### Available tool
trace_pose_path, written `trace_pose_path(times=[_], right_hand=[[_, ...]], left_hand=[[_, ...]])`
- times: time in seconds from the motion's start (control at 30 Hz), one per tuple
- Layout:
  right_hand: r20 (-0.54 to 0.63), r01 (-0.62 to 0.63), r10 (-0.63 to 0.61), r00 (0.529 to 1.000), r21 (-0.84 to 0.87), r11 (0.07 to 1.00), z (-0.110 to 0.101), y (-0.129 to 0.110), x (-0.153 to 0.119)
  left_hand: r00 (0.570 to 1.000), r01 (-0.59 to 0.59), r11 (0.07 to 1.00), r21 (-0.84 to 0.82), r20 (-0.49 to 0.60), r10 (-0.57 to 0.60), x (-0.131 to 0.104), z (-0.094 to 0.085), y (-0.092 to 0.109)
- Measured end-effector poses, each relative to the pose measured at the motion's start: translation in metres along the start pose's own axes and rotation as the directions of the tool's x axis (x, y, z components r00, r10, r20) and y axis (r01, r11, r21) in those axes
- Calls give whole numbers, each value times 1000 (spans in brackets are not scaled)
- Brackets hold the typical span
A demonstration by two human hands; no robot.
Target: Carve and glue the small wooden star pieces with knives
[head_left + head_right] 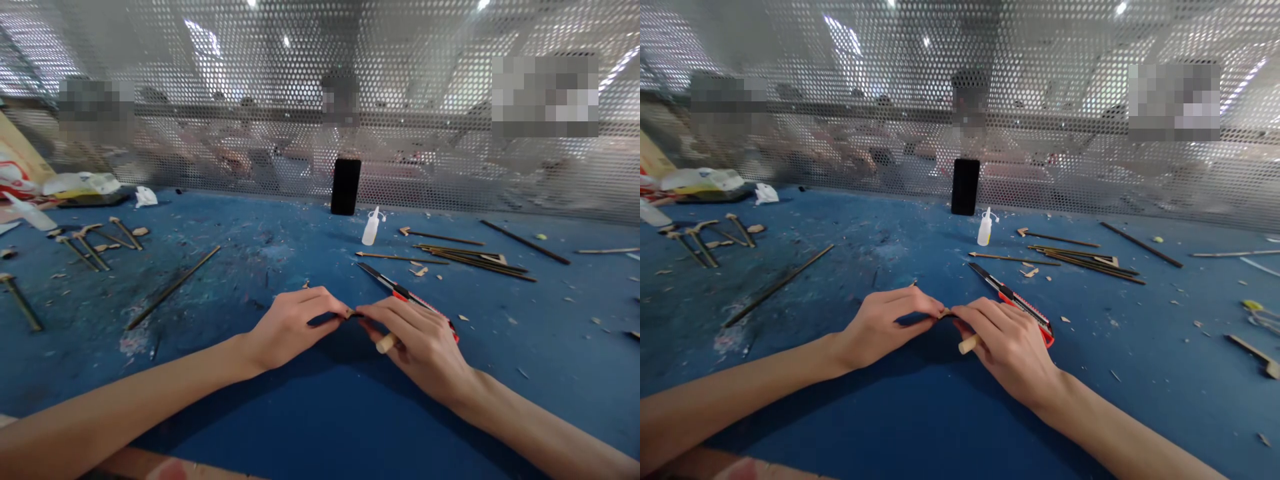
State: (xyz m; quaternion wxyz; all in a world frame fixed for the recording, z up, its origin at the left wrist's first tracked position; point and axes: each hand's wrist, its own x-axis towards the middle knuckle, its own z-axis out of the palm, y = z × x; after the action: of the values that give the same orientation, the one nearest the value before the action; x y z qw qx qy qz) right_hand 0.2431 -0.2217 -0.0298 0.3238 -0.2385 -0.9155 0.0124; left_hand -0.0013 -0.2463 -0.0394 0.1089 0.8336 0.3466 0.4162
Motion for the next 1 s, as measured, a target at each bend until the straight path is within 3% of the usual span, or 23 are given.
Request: trace_pose_path(times=[0.6,1.0], right_hand=[[-20,-46,47,999,60,997,1,0,2],[32,-91,88,996,109,990,3,3,1]], left_hand=[[999,2,1000,-28,42,0,-1,0,-2],[998,-10,999,-32,56,12,-2,-2,-2]])
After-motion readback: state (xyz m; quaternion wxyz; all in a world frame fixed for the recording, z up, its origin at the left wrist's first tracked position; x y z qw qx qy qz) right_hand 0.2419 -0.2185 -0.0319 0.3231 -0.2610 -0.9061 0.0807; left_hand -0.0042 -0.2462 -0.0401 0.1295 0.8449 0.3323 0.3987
